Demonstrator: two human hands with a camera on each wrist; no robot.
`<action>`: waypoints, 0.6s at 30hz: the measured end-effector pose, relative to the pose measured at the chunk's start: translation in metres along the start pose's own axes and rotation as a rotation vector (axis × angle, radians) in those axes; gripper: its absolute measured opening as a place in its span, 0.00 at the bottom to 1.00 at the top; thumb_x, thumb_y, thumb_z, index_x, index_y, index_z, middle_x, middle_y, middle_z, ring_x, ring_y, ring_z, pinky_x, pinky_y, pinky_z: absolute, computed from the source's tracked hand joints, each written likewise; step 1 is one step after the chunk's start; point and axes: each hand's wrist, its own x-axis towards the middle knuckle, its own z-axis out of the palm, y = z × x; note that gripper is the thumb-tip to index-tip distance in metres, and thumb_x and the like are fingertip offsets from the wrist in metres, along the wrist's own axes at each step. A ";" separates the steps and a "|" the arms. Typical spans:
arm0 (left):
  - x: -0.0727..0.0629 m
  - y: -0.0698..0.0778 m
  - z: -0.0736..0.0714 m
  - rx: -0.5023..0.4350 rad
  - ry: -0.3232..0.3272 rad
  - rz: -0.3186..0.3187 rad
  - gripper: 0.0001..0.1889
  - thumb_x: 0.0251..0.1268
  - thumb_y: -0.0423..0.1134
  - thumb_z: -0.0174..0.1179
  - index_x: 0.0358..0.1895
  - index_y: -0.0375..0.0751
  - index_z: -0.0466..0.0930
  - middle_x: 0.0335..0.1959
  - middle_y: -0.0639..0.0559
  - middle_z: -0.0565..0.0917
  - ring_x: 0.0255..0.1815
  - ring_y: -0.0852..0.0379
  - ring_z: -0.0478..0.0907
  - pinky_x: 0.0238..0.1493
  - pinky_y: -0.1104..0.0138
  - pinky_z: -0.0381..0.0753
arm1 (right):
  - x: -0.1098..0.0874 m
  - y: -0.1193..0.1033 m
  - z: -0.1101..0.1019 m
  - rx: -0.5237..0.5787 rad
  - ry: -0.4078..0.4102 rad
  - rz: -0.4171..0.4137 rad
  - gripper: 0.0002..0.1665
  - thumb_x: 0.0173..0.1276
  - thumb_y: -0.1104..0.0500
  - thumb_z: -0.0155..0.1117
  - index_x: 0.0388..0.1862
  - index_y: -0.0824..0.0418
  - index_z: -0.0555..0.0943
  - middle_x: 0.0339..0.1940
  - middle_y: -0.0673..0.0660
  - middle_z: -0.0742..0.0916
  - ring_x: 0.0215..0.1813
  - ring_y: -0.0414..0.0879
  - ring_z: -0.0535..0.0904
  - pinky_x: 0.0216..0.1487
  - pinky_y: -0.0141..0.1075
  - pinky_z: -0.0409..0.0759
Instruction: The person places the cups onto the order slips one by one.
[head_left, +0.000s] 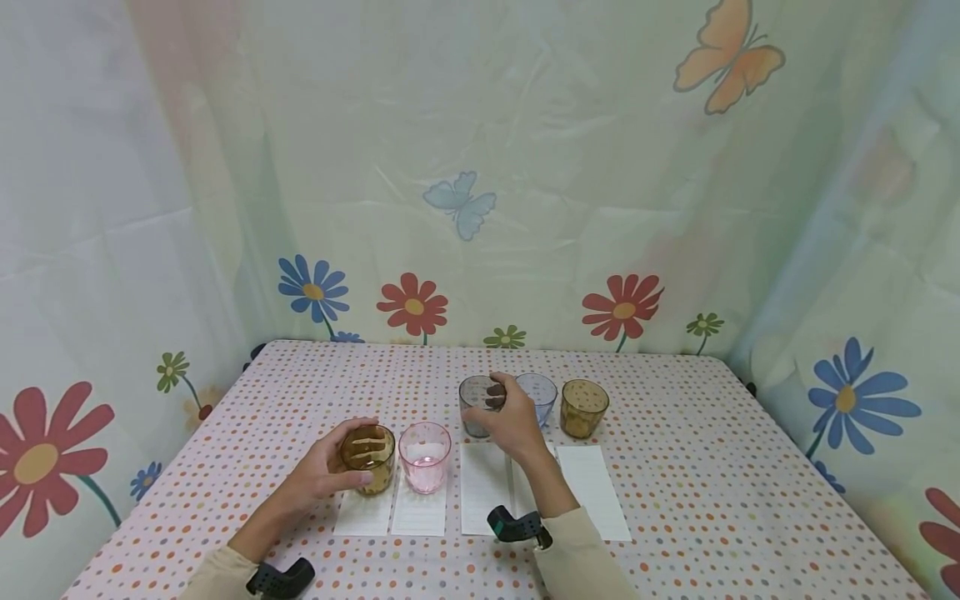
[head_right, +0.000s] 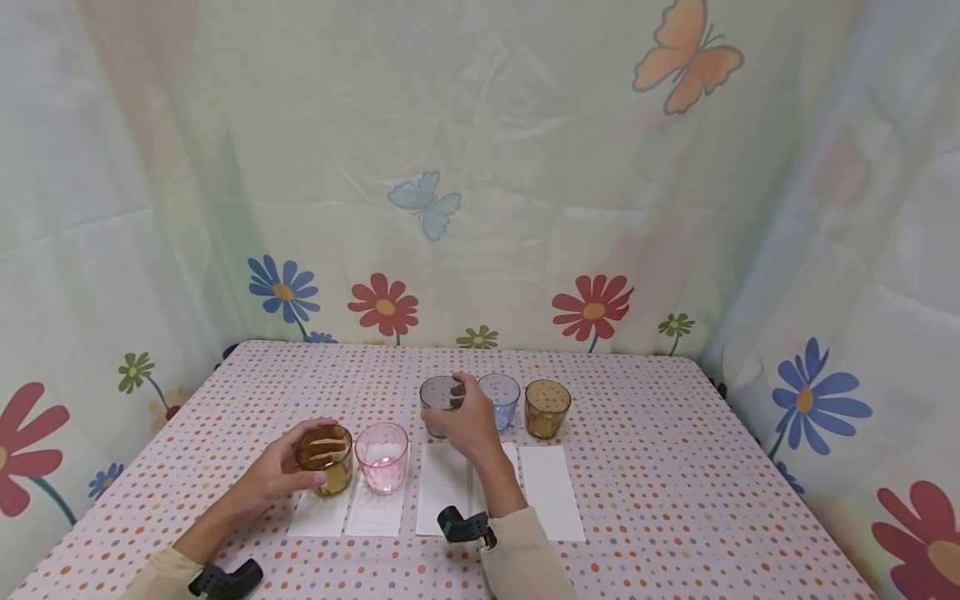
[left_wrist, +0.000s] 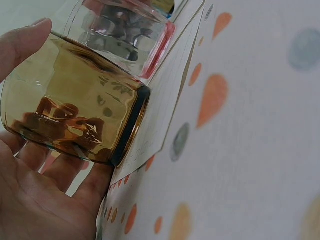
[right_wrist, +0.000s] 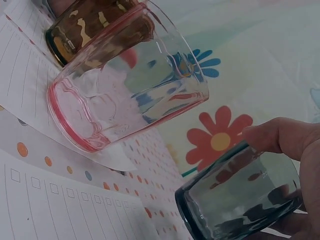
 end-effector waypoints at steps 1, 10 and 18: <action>0.000 0.000 0.000 0.001 0.000 0.001 0.35 0.68 0.26 0.61 0.75 0.28 0.57 0.67 0.24 0.68 0.67 0.34 0.73 0.65 0.55 0.78 | 0.000 0.000 -0.001 -0.001 0.001 -0.001 0.49 0.55 0.53 0.79 0.74 0.63 0.68 0.59 0.65 0.82 0.58 0.56 0.80 0.54 0.49 0.83; 0.000 -0.002 -0.001 -0.017 -0.012 0.001 0.35 0.68 0.25 0.60 0.75 0.28 0.56 0.68 0.23 0.67 0.67 0.36 0.73 0.65 0.58 0.78 | -0.004 -0.004 -0.004 0.008 -0.009 -0.015 0.48 0.54 0.53 0.80 0.72 0.63 0.70 0.57 0.66 0.82 0.56 0.56 0.80 0.51 0.47 0.84; 0.000 -0.001 0.000 0.001 0.004 -0.010 0.36 0.67 0.26 0.61 0.76 0.29 0.56 0.68 0.24 0.67 0.67 0.33 0.72 0.64 0.58 0.78 | -0.006 -0.007 -0.007 0.010 -0.009 -0.034 0.46 0.54 0.53 0.80 0.70 0.63 0.72 0.56 0.66 0.83 0.54 0.56 0.81 0.49 0.45 0.84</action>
